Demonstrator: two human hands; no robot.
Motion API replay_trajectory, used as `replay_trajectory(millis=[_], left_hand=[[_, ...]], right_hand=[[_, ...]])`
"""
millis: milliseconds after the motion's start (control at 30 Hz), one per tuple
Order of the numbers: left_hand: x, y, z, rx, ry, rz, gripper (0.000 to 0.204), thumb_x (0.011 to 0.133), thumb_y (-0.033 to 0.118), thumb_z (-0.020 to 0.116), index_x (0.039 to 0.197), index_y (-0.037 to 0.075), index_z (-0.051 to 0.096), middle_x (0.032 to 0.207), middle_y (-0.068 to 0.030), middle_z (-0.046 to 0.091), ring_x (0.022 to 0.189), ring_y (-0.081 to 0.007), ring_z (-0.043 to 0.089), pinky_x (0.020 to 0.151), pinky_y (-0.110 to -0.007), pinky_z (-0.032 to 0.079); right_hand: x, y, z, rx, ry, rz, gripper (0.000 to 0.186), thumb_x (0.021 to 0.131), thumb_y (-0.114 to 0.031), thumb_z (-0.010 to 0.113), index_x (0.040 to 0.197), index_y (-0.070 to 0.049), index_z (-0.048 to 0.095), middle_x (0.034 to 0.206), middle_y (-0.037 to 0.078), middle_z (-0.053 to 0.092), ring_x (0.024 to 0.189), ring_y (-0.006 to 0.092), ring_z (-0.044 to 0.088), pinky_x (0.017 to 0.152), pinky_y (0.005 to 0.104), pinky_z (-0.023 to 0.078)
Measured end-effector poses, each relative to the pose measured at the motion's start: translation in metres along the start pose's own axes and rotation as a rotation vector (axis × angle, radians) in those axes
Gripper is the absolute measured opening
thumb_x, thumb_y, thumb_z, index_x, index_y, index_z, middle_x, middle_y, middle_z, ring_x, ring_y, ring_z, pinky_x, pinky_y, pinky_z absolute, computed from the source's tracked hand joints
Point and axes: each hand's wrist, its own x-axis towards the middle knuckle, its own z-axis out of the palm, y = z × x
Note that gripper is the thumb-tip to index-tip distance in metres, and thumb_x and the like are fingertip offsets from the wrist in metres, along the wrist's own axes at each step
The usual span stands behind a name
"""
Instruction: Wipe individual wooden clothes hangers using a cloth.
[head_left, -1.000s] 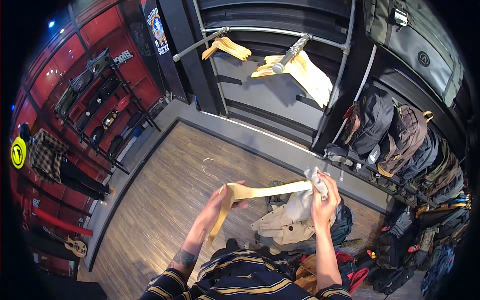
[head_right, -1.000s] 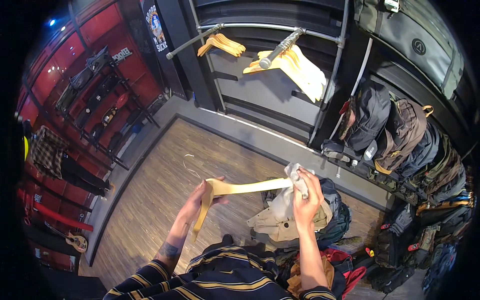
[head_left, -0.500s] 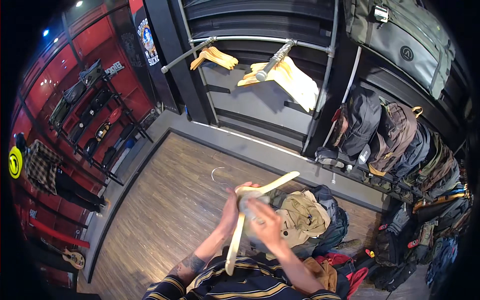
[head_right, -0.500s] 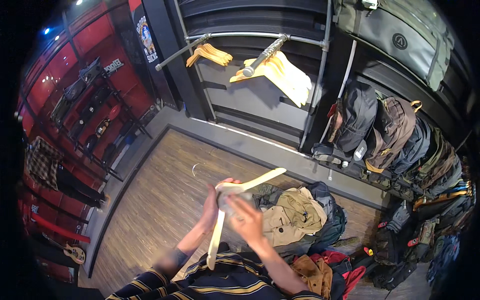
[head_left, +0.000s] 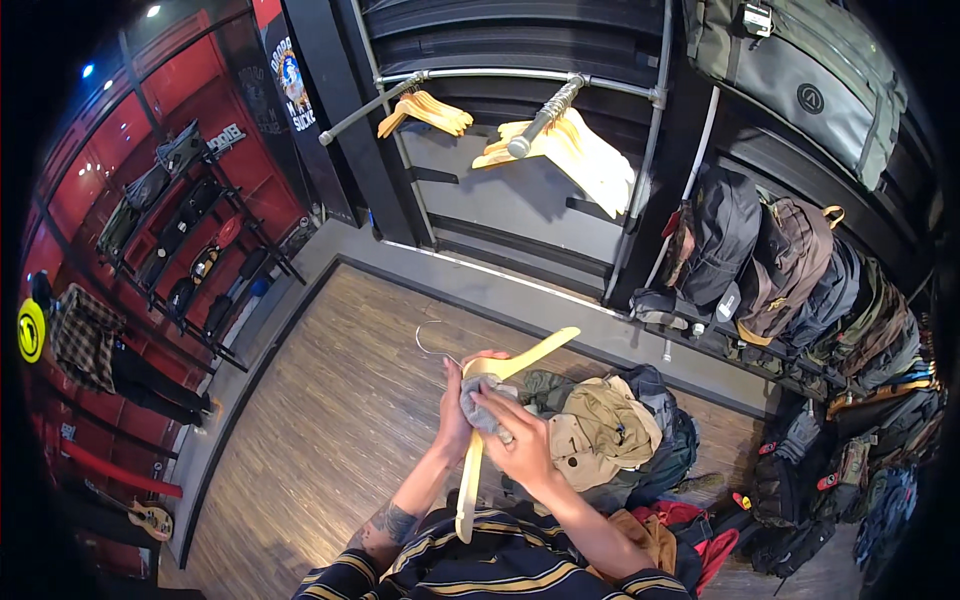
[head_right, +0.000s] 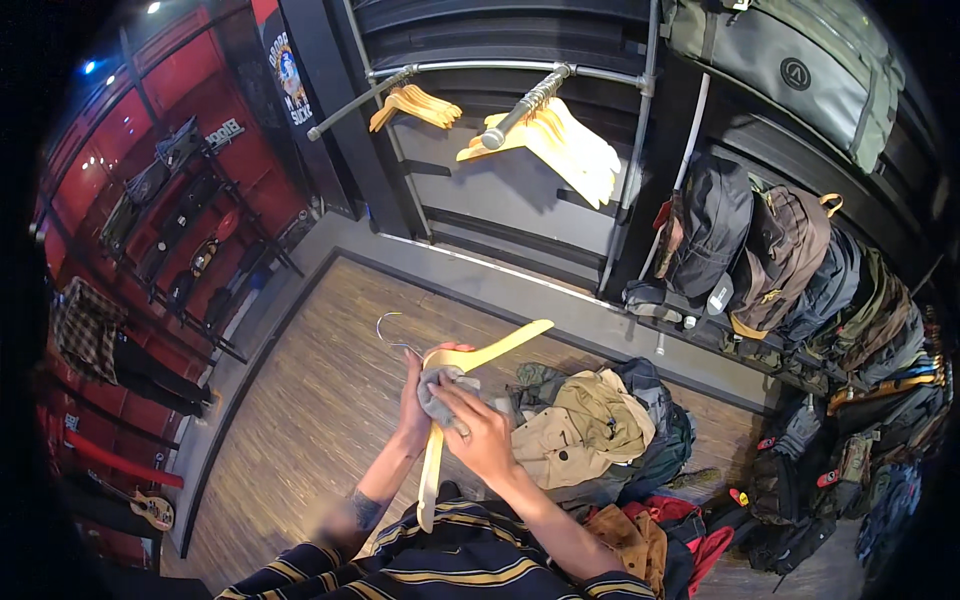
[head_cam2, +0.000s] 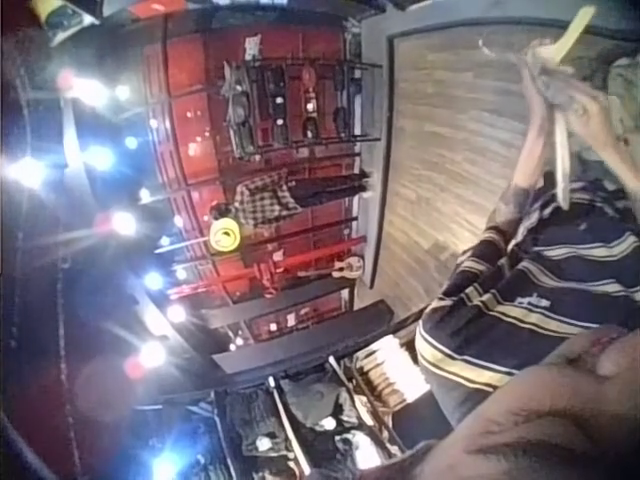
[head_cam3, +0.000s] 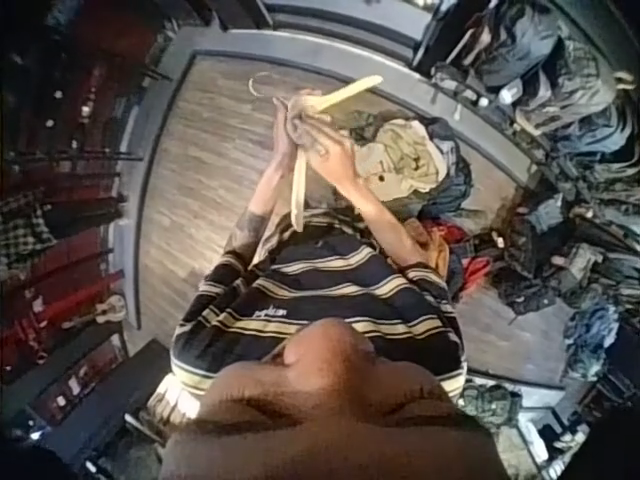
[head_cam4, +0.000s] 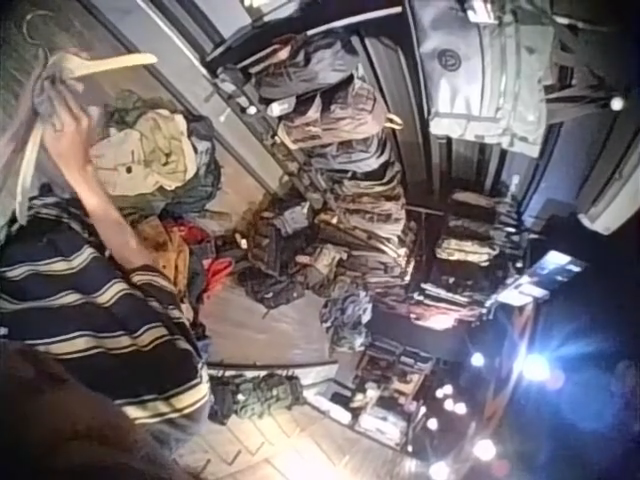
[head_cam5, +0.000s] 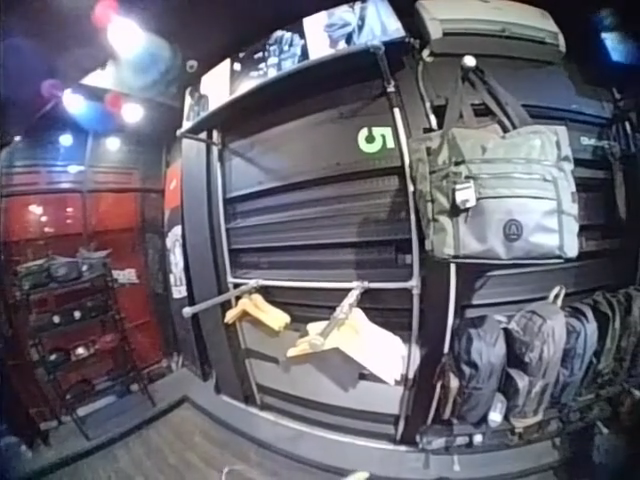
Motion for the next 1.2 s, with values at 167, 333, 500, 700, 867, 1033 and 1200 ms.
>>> replay_trajectory(millis=[167, 333, 500, 700, 867, 1033, 1200], left_hand=[[-0.003, -0.010, -0.003, 0.009, -0.016, 0.096, 0.071, 0.104, 0.061, 0.018, 0.130, 0.005, 0.052, 0.131, -0.0142, 0.060, 0.121, -0.0239, 0.057, 0.107, -0.037, 0.043], [-0.001, 0.000, -0.011, -0.046, 0.046, 0.145, 0.071, 0.103, 0.064, 0.020, 0.130, 0.006, 0.052, 0.133, -0.0149, 0.059, 0.125, -0.0259, 0.055, 0.105, -0.035, 0.044], [-0.017, 0.004, -0.020, -0.151, 0.057, 0.071, 0.071, 0.102, 0.065, 0.023, 0.132, 0.007, 0.051, 0.133, -0.0177, 0.059, 0.129, -0.0271, 0.053, 0.101, -0.035, 0.046], [-0.005, -0.008, -0.017, -0.092, 0.053, 0.049, 0.071, 0.103, 0.064, 0.023, 0.129, 0.007, 0.054, 0.131, -0.0184, 0.060, 0.128, -0.0265, 0.054, 0.101, -0.034, 0.046], [0.018, -0.021, -0.015, -0.114, 0.128, 0.071, 0.074, 0.104, 0.062, 0.018, 0.135, 0.003, 0.049, 0.135, -0.0145, 0.059, 0.124, -0.0244, 0.056, 0.107, -0.038, 0.043], [0.043, -0.015, -0.034, -0.392, 0.227, 0.031, 0.073, 0.103, 0.062, 0.026, 0.137, 0.000, 0.045, 0.134, -0.0196, 0.058, 0.128, -0.0289, 0.053, 0.112, -0.039, 0.042], [0.051, -0.015, -0.049, -0.414, 0.340, 0.106, 0.073, 0.105, 0.057, 0.025, 0.139, -0.005, 0.042, 0.137, -0.0236, 0.054, 0.134, -0.0350, 0.048, 0.120, -0.045, 0.034]], right_hand=[[0.032, 0.013, -0.013, -0.096, 0.054, 0.055, 0.051, 0.076, -0.001, 0.067, 0.126, -0.014, 0.069, 0.129, 0.011, 0.067, 0.109, 0.0285, 0.069, 0.087, 0.0369, 0.059], [0.024, -0.003, -0.009, -0.134, -0.128, -0.078, 0.050, 0.072, 0.003, 0.065, 0.119, -0.013, 0.072, 0.120, 0.013, 0.070, 0.107, 0.0310, 0.070, 0.095, 0.0390, 0.056], [0.057, 0.061, -0.060, -0.304, 0.170, 0.118, 0.042, 0.077, 0.000, 0.066, 0.117, -0.008, 0.073, 0.115, 0.016, 0.072, 0.104, 0.0278, 0.071, 0.092, 0.0349, 0.055], [0.044, 0.068, -0.040, -0.181, 0.124, 0.050, 0.036, 0.081, -0.003, 0.070, 0.117, -0.005, 0.072, 0.112, 0.018, 0.072, 0.102, 0.0286, 0.072, 0.088, 0.0349, 0.056], [0.047, 0.014, -0.010, 0.041, -0.043, -0.030, 0.042, 0.076, -0.001, 0.073, 0.116, -0.009, 0.073, 0.115, 0.012, 0.073, 0.100, 0.0293, 0.072, 0.087, 0.0371, 0.058], [0.012, 0.006, -0.014, 0.089, -0.286, -0.074, 0.047, 0.074, -0.002, 0.076, 0.119, -0.013, 0.072, 0.114, 0.009, 0.073, 0.095, 0.0250, 0.073, 0.082, 0.0336, 0.060], [-0.046, -0.008, -0.022, 0.282, -0.476, -0.218, 0.052, 0.075, -0.002, 0.075, 0.125, -0.018, 0.070, 0.120, 0.004, 0.072, 0.098, 0.0209, 0.073, 0.079, 0.0320, 0.062]])
